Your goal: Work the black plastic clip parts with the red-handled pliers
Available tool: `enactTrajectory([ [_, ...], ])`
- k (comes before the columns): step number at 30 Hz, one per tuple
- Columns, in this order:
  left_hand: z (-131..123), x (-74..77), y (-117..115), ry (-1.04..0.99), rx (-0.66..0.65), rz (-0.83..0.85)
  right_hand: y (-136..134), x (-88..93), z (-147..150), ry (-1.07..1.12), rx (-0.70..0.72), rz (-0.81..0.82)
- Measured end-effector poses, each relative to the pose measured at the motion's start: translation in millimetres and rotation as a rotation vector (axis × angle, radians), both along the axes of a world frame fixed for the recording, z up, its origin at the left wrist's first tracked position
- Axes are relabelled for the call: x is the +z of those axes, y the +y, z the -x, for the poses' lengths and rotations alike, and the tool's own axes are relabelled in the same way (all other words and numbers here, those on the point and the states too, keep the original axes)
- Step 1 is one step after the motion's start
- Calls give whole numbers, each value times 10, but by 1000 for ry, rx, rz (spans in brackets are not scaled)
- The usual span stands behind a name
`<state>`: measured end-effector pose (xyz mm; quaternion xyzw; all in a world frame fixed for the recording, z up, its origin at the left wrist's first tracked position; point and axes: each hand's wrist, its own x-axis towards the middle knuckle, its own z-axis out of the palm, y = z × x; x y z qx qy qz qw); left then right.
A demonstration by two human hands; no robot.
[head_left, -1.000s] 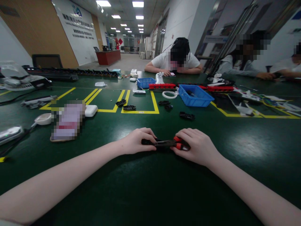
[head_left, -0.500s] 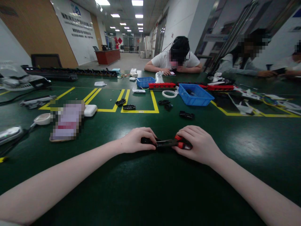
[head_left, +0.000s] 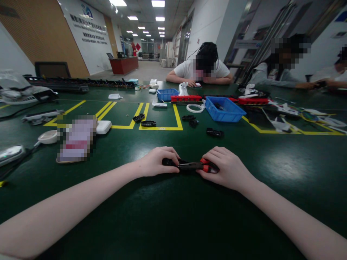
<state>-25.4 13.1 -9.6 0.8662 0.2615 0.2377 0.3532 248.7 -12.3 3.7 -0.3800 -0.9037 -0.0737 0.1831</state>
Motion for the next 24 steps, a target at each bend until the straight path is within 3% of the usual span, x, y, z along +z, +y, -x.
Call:
enactTrajectory([
  [24,-14,-32,5,48,-16,-138,-9,-6,19,0,-2,92],
])
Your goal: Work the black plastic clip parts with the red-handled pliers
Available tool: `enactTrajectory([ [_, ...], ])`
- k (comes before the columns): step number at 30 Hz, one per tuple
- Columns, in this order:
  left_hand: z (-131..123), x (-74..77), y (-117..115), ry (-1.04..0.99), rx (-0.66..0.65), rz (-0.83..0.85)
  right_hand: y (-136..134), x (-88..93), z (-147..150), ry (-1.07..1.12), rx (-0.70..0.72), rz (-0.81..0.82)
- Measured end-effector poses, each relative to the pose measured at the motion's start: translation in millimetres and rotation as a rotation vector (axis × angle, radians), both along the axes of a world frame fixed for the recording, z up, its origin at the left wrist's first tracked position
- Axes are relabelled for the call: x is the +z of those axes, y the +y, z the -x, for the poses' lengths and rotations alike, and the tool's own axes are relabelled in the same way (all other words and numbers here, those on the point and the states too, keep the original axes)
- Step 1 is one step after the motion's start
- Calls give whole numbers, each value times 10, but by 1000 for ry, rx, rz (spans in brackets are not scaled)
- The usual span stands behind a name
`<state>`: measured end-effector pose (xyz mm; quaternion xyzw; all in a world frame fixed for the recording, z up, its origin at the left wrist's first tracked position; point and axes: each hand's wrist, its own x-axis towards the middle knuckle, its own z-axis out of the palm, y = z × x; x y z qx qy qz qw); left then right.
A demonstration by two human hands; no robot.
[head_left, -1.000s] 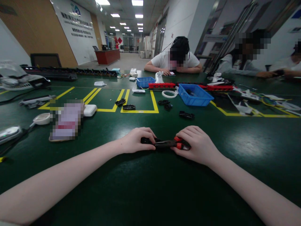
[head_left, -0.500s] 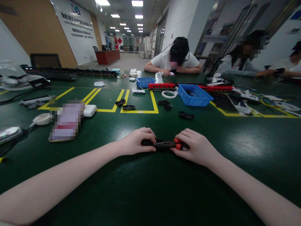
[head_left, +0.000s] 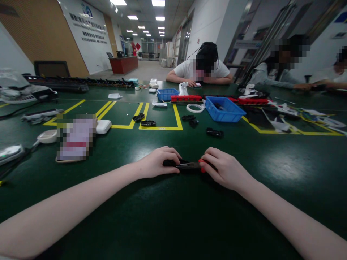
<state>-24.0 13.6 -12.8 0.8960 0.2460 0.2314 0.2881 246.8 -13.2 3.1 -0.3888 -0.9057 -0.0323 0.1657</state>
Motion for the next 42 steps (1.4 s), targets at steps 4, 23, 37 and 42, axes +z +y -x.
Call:
enactTrajectory([
  [4,0,-7,11,-1,-6,14,1,6,29,-2,17,-23],
  [23,6,13,-6,-2,14,51,34,-3,-70,-11,-14,-84],
  [37,23,-2,13,-41,-10,18,71,-21,-82,31,-6,-52],
  [42,28,1,14,-50,-26,8,78,-3,-100,6,-4,-47],
])
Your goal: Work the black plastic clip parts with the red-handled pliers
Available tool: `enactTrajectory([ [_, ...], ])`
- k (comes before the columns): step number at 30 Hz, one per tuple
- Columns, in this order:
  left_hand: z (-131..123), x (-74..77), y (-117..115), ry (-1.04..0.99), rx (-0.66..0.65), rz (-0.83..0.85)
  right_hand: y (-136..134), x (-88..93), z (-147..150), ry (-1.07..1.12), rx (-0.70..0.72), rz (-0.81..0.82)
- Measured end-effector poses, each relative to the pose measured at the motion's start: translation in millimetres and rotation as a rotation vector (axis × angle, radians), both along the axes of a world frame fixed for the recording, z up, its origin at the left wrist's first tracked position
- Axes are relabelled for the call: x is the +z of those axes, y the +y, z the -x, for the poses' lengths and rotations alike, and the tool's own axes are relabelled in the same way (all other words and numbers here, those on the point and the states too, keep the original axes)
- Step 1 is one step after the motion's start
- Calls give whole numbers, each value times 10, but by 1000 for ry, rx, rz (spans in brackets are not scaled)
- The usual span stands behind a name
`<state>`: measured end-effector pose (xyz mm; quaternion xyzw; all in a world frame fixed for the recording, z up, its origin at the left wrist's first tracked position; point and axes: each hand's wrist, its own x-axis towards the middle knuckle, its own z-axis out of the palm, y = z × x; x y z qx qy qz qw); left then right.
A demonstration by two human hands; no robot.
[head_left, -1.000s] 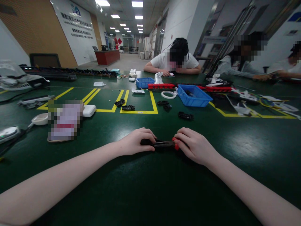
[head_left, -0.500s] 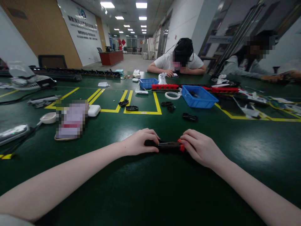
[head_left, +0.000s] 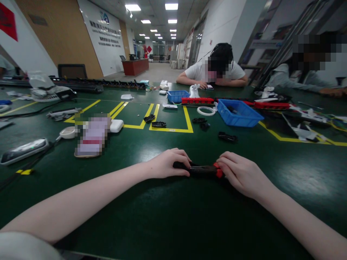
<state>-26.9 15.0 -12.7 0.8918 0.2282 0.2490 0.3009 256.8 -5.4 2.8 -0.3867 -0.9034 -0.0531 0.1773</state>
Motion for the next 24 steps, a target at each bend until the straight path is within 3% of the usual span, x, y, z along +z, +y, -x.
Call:
enactTrajectory([
  [24,11,32,-7,15,13,42,-43,-33,29,-11,-23,-20],
])
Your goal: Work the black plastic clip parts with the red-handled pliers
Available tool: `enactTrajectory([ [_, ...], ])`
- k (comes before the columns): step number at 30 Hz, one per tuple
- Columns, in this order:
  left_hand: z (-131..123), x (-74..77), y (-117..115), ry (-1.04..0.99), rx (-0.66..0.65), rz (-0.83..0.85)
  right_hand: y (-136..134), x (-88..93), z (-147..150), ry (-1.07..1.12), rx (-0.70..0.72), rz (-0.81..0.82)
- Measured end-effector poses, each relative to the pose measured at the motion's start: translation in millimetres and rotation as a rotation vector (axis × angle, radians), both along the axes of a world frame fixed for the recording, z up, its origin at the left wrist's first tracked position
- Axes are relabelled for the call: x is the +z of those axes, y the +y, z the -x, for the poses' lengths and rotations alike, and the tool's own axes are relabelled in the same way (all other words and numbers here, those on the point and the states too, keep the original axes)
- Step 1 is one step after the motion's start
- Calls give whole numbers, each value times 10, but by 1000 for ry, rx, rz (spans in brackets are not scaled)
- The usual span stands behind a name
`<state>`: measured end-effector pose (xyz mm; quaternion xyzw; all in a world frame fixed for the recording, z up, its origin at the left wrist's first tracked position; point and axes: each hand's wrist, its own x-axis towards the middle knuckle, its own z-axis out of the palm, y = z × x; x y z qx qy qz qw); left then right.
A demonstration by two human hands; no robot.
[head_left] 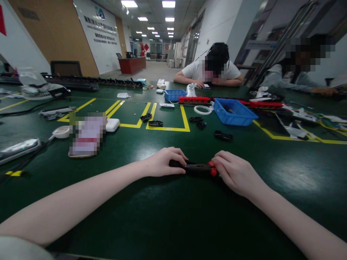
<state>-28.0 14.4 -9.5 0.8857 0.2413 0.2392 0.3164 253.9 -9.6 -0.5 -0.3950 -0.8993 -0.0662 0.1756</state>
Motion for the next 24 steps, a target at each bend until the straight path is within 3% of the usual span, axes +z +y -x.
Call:
enactTrajectory([
  [24,-3,-21,5,-5,-1,15,-11,32,-25,-8,-5,38],
])
